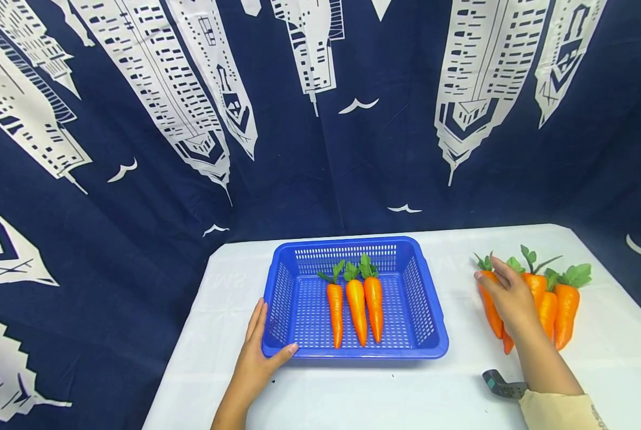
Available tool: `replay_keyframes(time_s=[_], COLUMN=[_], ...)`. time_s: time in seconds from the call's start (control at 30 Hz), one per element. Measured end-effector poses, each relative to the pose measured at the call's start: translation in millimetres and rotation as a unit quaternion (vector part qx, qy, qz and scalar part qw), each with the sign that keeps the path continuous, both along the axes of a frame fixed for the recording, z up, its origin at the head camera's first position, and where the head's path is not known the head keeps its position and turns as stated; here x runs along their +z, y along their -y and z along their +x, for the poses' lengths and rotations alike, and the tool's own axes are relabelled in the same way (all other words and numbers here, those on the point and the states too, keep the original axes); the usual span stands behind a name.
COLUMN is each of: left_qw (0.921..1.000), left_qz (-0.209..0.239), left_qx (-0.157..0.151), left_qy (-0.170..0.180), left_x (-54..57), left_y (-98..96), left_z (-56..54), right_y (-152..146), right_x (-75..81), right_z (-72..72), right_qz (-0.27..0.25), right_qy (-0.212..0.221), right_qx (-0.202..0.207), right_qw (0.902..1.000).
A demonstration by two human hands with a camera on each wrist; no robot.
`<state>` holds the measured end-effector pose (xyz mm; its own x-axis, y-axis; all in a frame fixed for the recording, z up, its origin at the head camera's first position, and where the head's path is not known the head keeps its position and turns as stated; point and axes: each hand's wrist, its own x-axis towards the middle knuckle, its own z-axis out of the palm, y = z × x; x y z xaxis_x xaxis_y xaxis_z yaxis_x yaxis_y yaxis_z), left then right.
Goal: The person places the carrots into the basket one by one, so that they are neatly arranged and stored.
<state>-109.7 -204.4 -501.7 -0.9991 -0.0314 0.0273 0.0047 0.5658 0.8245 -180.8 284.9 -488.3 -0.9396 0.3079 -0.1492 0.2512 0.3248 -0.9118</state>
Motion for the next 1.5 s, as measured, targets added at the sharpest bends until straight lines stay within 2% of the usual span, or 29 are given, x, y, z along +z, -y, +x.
replay_keyframes(time_s=[0.33, 0.5, 0.8, 1.07, 1.3, 1.37, 1.5], left_qw=[1.0, 1.0, 0.9999, 0.9998, 0.9999, 1.0, 1.0], left_qz=[0.005, 0.005, 0.009, 0.012, 0.011, 0.008, 0.007], left_qx=[-0.001, -0.002, -0.005, -0.006, -0.004, -0.003, -0.003], left_qy=[-0.003, -0.004, -0.008, -0.013, -0.007, -0.004, -0.003], left_x=[-1.3, -1.0, -1.2, -1.3, -1.2, -1.3, -1.4], left_y=[0.1, 0.4, 0.6, 1.1, 1.6, 1.7, 2.0], left_z=[-0.4, -0.8, -0.6, -0.9, -1.5, -1.8, -2.0], right_y=[4, 12, 20, 20, 19, 18, 16], right_x=[-7.8, -14.5, -28.0, -31.6, -32.7, -32.3, -30.9], right_z=[4.9, 5.3, 3.2, -0.3, -2.1, -2.5, -3.6], right_qz=[0.008, 0.04, 0.077, 0.106, 0.13, 0.132, 0.099], right_qy=[0.016, 0.033, 0.023, 0.045, 0.024, 0.017, 0.023], right_qx=[-0.003, 0.023, 0.077, 0.091, 0.095, 0.097, 0.097], right_qw=[0.9998, 0.9984, 0.9938, 0.9892, 0.9866, 0.9864, 0.9901])
